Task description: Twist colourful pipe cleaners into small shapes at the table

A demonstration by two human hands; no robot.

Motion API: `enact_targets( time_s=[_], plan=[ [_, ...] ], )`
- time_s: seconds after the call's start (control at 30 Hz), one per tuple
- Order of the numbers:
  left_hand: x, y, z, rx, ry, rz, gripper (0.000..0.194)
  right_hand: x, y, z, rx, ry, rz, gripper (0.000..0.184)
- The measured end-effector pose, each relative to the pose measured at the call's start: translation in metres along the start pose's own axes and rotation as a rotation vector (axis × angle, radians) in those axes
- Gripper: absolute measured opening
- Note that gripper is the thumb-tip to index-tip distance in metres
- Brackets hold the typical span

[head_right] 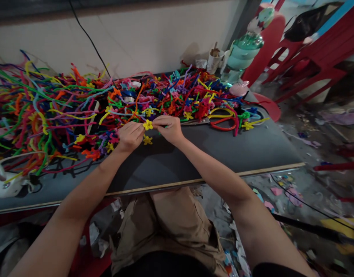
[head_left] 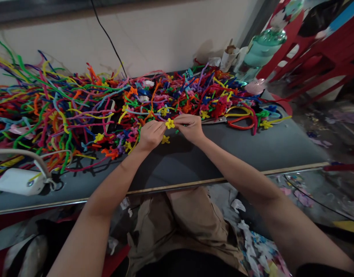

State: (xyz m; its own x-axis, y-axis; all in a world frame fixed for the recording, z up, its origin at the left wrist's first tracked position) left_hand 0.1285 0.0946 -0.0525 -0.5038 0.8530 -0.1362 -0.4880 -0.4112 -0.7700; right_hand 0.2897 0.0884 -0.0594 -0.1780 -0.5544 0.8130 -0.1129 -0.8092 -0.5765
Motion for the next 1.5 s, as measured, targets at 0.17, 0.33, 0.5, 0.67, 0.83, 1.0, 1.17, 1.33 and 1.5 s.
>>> enact_targets(
  time_s=[0.17, 0.33, 0.5, 0.67, 0.83, 1.0, 1.17, 1.33, 1.5],
  plan=[
    [-0.010, 0.002, -0.003, -0.009, -0.126, -0.106, 0.029, 0.000, 0.003, 0.001, -0.051, 0.053, 0.139, 0.019],
    [-0.004, 0.001, -0.002, -0.137, -0.077, 0.099, 0.033, 0.005, 0.004, -0.002, -0.130, 0.103, 0.174, 0.020],
    [0.006, 0.001, -0.002, -0.164, 0.024, 0.136, 0.033, -0.006, 0.003, -0.008, -0.058, 0.065, 0.087, 0.024],
    [0.009, 0.002, -0.003, -0.186, 0.025, 0.097, 0.026, -0.012, 0.004, -0.010, 0.030, 0.061, 0.050, 0.034],
    [0.007, 0.001, -0.005, -0.207, 0.018, 0.051, 0.019, -0.005, 0.004, -0.010, 0.072, 0.101, 0.085, 0.032],
    [0.006, 0.002, -0.003, -0.171, -0.023, 0.072, 0.013, -0.002, 0.005, -0.011, 0.070, 0.126, 0.158, 0.028],
    [0.002, 0.001, -0.003, -0.138, -0.054, 0.075, 0.014, 0.000, 0.004, -0.009, 0.028, 0.142, 0.224, 0.026],
    [-0.004, -0.002, -0.004, -0.083, -0.086, 0.071, 0.021, 0.001, 0.001, -0.007, 0.033, 0.200, 0.206, 0.029],
    [-0.003, -0.004, 0.001, -0.134, 0.019, 0.192, 0.028, 0.000, -0.001, -0.001, -0.025, 0.208, 0.233, 0.030]
  ],
)
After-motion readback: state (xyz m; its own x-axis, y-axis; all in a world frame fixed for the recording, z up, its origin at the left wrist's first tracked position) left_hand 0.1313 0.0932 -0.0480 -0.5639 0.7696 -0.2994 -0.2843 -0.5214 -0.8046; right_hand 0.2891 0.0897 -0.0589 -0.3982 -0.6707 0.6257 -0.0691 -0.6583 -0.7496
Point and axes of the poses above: each hand's wrist, its own y-axis away from the middle knuckle, its own z-axis out of the back of the hand, x = y × z, the point moved 5 cm from there along -y, towards the middle knuckle, and after that the axes turned 4 degrees about -x, right-handed, at the moved point
